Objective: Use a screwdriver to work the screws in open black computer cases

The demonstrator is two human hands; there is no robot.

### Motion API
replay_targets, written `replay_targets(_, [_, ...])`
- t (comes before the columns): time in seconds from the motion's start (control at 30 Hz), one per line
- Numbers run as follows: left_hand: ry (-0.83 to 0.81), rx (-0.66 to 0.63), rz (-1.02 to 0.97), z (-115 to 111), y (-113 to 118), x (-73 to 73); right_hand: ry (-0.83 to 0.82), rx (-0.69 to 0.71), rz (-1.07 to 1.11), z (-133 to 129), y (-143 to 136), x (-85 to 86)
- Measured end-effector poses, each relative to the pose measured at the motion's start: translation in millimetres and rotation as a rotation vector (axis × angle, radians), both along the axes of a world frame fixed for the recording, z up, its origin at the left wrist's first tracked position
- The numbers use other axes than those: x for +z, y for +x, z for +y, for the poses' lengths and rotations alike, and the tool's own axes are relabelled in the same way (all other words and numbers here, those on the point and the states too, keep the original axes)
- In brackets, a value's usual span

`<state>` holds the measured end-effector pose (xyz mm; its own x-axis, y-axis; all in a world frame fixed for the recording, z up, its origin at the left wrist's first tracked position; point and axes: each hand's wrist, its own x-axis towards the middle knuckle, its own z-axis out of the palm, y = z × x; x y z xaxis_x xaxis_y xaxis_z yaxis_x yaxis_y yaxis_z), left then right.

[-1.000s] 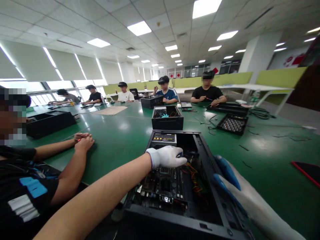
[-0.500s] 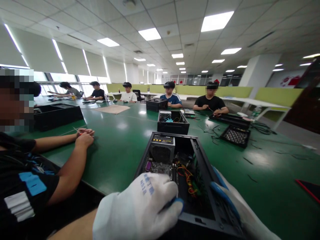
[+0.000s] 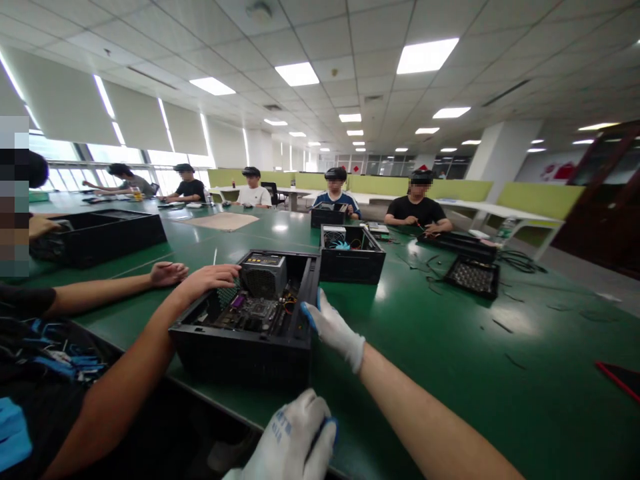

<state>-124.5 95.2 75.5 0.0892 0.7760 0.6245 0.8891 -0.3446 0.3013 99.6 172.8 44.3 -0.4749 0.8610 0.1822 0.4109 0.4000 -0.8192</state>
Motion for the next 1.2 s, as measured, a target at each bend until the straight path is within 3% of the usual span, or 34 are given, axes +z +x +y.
replay_targets(0.1, [0.000, -0.047, 0.021, -39, 62, -65.3, -0.006, 0.044, -0.032, 24, -33, -2.2])
replay_targets(0.17, [0.005, -0.079, 0.028, -55, 89, -101.0, 0.019, 0.100, -0.071, 32, -41, -5.1])
replay_targets(0.27, [0.066, -0.081, -0.033, -63, 104, -138.5, 0.049, 0.115, -0.165, 38, -33, -11.8])
replay_targets(0.33, [0.096, -0.060, -0.082, -62, 106, -151.8, 0.058, 0.072, -0.242, 44, -18, -16.1])
replay_targets(0.4, [0.075, -0.046, -0.091, -61, 106, -155.8, 0.069, 0.021, -0.331, 56, 2, -18.8])
replay_targets(0.53, [0.012, -0.023, -0.073, -63, 109, -148.9, 0.114, -0.110, -0.510, 98, 47, -17.1])
replay_targets(0.73, [0.012, -0.007, -0.051, -63, 112, -146.1, 0.223, -0.334, -0.741, 164, 95, 3.6])
replay_targets(0.93, [-0.008, -0.020, -0.040, -61, 111, -154.4, 0.333, -0.420, -0.881, 219, 104, 28.4])
replay_targets(1.03, [0.062, 0.020, -0.049, -61, 112, -159.1, 0.346, -0.449, -0.931, 239, 103, 30.6])
replay_targets(1.2, [0.030, 0.072, -0.061, -62, 116, -156.1, 0.386, -0.465, -0.998, 253, 101, 28.1])
